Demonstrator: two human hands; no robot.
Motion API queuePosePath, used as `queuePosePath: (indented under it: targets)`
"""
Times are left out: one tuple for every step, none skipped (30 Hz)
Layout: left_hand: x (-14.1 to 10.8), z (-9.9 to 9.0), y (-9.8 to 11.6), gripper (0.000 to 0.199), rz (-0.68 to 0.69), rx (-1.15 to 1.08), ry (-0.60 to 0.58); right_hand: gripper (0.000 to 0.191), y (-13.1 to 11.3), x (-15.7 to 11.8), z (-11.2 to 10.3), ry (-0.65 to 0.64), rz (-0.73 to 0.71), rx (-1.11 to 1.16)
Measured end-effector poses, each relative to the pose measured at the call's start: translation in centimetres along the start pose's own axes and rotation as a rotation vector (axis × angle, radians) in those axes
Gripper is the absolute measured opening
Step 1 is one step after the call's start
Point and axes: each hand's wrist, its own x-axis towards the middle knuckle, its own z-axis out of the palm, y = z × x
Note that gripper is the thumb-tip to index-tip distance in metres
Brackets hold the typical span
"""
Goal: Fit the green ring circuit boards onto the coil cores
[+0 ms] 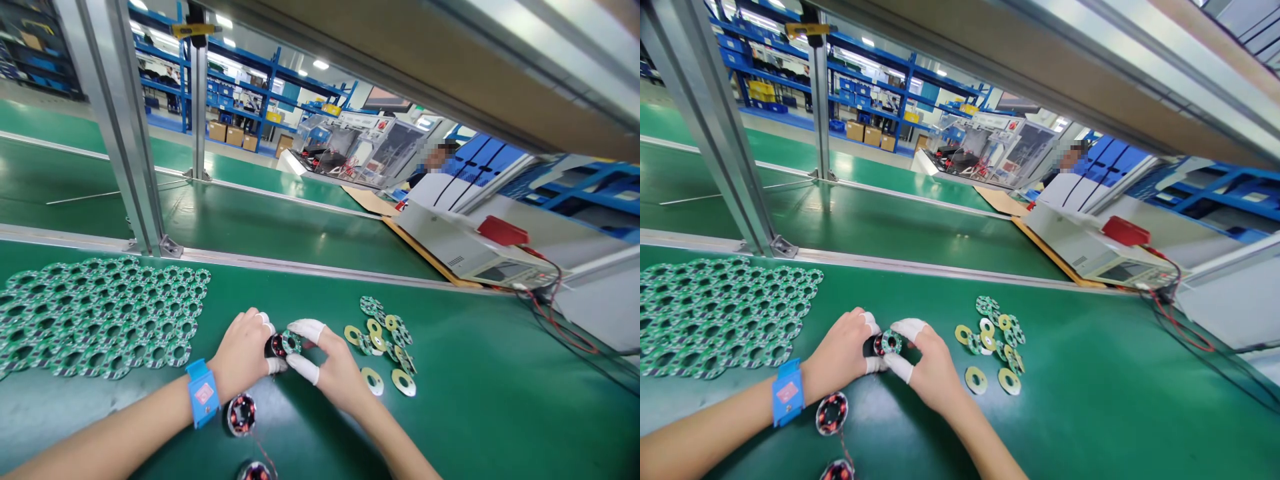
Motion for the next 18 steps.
queuePosePath:
  targets:
    - [0.0,0.0,0.0,0.033,-0.003,0.0,-0.001,0.028,0.1,0.0,0.0,-0.001,-0.003,-0.001]
    - [0.0,0.0,0.0,0.033,-0.005,0.0,-0.001,0.028,0.1,0.0,0.0,-0.01,-0.01,-0.013]
    - [0.0,0.1,0.1,0.033,-0.006,0.0,-0.001,0.028,0.1,0.0,0.1,-0.022,-0.016,-0.033]
    - [0.0,0.1,0.1,0.033,-0.007,0.001,-0.001,0.029,0.1,0.1,0.2,-0.035,-0.023,-0.059]
    - [0.0,0.1,0.1,0.032,-0.007,0.001,-0.002,0.029,0.0,0.1,0.3,-0.046,-0.028,-0.087]
    - [0.0,0.1,0.1,0.031,-0.007,0.002,-0.003,0.03,0.0,0.1,0.5,-0.051,-0.03,-0.115]
    - [0.0,0.2,0.1,0.03,-0.007,0.003,-0.003,0.031,0.1,0.0,0.6,-0.052,-0.03,-0.144]
    - [0.0,0.2,0.1,0.03,-0.008,0.004,-0.005,0.031,0.1,0.0,0.7,-0.047,-0.028,-0.172]
    - [-0.1,0.2,0.1,0.029,-0.01,0.005,-0.007,0.031,0.2,-0.1,0.8,-0.038,-0.027,-0.197]
    - [-0.1,0.2,0.2,0.029,-0.012,0.006,-0.008,0.031,0.2,-0.2,0.9,-0.028,-0.031,-0.216]
    - [-0.1,0.2,0.2,0.029,-0.014,0.006,-0.01,0.03,0.3,-0.3,1.0,-0.016,-0.037,-0.227]
    - [-0.1,0.2,0.2,0.029,-0.016,0.005,-0.013,0.029,0.4,-0.4,1.0,-0.004,-0.047,-0.233]
    - [-0.1,0.2,0.2,0.029,-0.016,0.004,-0.014,0.028,0.4,-0.5,1.0,0.004,-0.054,-0.235]
    - [-0.1,0.2,0.2,0.028,-0.016,0.004,-0.014,0.027,0.4,-0.6,1.1,0.01,-0.059,-0.238]
    - [-0.1,0.3,0.2,0.028,-0.016,0.001,-0.012,0.026,0.5,-0.6,1.1,0.011,-0.06,-0.24]
    - [-0.1,0.3,0.2,0.027,-0.015,-0.004,-0.009,0.025,0.5,-0.7,1.2,0.01,-0.057,-0.242]
    - [-0.2,0.4,0.1,0.027,-0.014,-0.01,-0.004,0.025,0.5,-0.7,1.3,0.007,-0.05,-0.242]
    - [-0.2,0.4,0.1,0.027,-0.011,-0.016,0.0,0.025,0.4,-0.7,1.3,0.008,-0.04,-0.236]
